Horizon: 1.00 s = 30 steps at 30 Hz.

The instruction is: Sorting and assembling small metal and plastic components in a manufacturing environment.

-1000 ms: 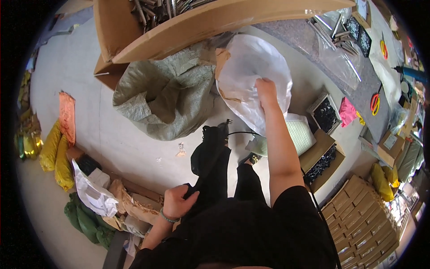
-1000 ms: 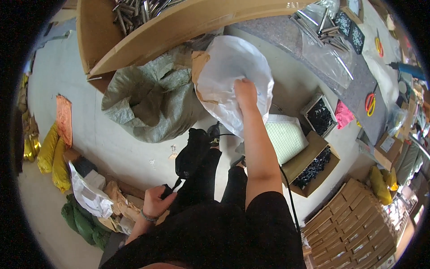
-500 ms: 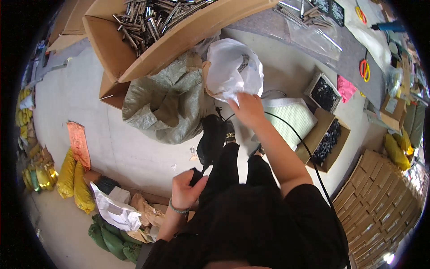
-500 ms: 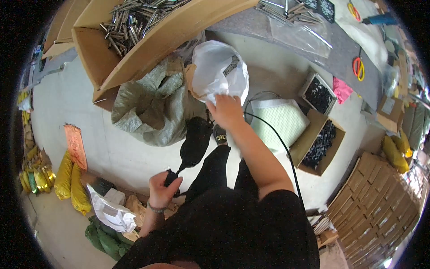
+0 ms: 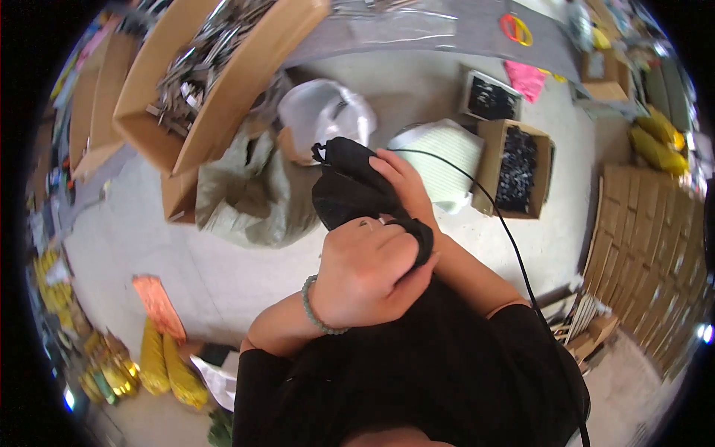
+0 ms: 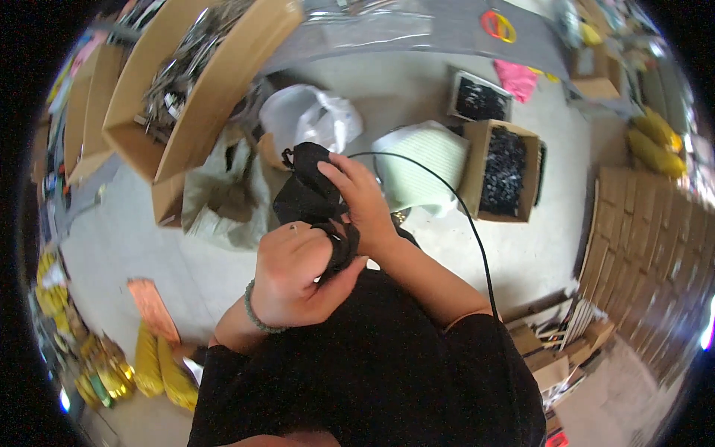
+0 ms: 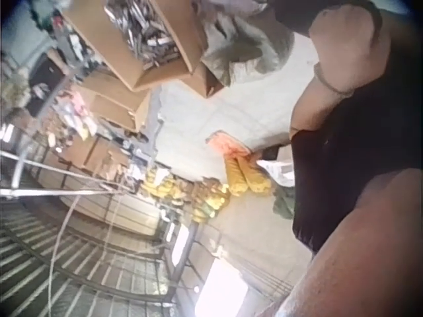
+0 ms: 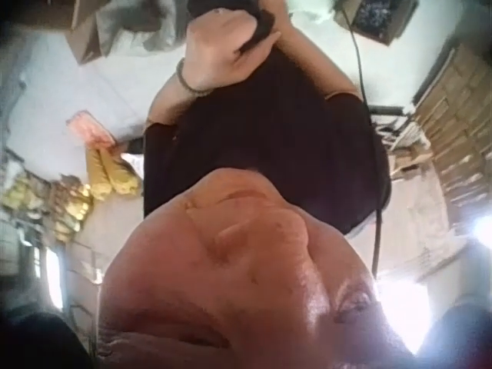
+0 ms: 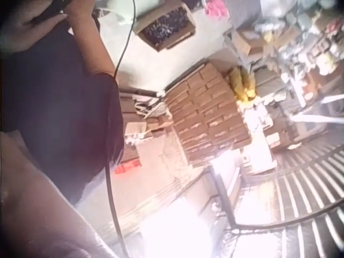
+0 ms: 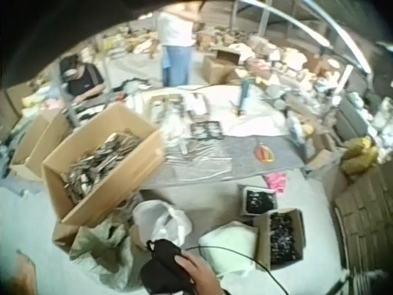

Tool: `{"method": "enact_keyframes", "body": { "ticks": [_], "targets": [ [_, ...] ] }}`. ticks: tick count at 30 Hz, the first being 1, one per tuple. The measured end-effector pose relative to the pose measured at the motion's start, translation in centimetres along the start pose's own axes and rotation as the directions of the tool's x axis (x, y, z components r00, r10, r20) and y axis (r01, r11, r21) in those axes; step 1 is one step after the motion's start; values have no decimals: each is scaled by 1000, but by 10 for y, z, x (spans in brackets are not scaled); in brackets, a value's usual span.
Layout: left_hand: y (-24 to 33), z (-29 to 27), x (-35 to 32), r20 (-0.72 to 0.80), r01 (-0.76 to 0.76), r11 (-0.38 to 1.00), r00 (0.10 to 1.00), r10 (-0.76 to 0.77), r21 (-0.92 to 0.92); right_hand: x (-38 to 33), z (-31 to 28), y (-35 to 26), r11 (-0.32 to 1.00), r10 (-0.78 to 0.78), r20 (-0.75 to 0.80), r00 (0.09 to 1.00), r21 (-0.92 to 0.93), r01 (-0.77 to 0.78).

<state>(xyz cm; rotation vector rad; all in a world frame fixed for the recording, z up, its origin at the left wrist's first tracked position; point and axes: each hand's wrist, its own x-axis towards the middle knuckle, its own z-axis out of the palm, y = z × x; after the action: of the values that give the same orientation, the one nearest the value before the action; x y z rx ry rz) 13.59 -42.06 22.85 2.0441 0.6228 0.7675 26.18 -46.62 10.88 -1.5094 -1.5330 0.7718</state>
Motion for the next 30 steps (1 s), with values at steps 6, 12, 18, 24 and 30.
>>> {"method": "enact_keyframes", "body": {
  "ticks": [6,12,18,24,30],
  "targets": [
    [36,101,81,154,-335,942,931,331,2,-51,-134,28,913,298,-378,876,380,-147],
    [31,220,128,295,-174,925,914,279,-338,-136,-244,120,825,553,-741,381,550,-129],
    [-45,292,106,631,754,464,650,-425,-465,-186,-290,254,764,546,-824,152,414,-495],
    [-163,261,-24,346,851,524,480,-806,39,-256,-296,409,350,615,-702,-360,652,-673],
    [-185,148,-154,529,620,496,148,-835,609,-264,-317,464,302,719,-581,-381,755,-582]
  ]
}}
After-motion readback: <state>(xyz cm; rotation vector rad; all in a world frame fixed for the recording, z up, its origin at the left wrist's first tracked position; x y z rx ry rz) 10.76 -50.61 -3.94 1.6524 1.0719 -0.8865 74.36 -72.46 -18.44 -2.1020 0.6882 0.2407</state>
